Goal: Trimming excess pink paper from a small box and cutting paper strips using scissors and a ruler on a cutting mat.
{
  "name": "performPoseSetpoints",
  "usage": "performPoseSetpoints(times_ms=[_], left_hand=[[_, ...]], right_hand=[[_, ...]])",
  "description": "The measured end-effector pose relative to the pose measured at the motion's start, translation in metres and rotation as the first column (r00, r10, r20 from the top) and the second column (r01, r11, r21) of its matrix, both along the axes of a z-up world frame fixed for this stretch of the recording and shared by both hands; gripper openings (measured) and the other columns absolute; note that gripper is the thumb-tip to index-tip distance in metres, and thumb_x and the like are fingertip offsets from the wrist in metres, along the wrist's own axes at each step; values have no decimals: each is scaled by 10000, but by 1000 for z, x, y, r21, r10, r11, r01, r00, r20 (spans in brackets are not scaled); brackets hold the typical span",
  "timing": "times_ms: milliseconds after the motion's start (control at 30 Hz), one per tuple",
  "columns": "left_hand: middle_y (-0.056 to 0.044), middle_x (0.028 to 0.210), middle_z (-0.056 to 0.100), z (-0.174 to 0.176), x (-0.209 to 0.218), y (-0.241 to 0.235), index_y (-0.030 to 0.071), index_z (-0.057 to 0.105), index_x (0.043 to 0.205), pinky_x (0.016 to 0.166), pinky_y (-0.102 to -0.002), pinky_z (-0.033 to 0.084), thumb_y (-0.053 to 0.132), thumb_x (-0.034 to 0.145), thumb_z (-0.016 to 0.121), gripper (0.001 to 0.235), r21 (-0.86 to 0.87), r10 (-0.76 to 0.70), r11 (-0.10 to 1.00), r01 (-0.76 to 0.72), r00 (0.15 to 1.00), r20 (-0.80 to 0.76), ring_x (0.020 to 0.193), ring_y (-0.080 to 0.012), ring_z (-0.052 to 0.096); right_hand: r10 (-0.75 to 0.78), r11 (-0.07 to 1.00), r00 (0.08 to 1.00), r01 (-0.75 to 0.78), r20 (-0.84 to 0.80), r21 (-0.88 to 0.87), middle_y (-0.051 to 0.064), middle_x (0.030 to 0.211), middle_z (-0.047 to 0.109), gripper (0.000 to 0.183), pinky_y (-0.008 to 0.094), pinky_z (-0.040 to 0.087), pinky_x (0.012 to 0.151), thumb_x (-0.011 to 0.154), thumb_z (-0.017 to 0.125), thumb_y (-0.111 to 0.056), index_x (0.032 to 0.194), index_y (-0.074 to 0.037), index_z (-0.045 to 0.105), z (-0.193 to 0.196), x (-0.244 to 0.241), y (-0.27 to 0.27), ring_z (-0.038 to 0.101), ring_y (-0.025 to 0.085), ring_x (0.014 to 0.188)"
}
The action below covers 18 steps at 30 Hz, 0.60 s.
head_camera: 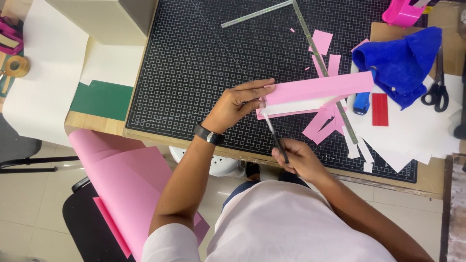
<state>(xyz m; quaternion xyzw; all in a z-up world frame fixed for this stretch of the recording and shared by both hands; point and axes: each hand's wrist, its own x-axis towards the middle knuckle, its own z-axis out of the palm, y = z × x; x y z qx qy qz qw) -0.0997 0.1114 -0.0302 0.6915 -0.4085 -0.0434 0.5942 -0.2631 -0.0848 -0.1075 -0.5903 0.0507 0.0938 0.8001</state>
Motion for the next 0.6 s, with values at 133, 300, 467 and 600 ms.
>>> performPoseSetpoints(times_ms=[133,300,467,600], left_hand=[[-139,1312,709,-9,1,-3,92,767,1195,987,-416,602,69,922,766,274,-15,37,999,-36,998,42,1190,-341,696],[-127,1286,723,-24,3,-6,125,813,1093,953,-373,616,28,912,766,211,-52,90,995,-85,990,106,1153,-322,713],[-84,1250,743,-40,2,-11,141,833,1012,930,-336,630,42,917,761,155,-140,162,979,-148,982,94,1120,-262,725],[-72,1267,740,-43,-6,-6,150,836,996,952,-317,621,68,911,776,132,-177,161,973,-151,986,42,1149,-248,715]], right_hand=[[53,889,918,136,393,-438,145,741,710,156,333,506,644,839,819,-125,838,-2,723,11,11,-36,644,203,668],[126,622,697,499,706,-603,171,1056,726,267,634,328,1200,968,736,-243,1069,-2,680,95,52,-45,648,400,1165],[150,571,773,441,616,-692,164,1054,733,501,640,205,1242,951,775,-188,1375,38,633,86,69,-47,511,427,1413],[113,608,787,428,606,-669,133,979,728,486,631,218,1250,958,768,-164,1386,28,638,88,68,-47,528,408,1404]])
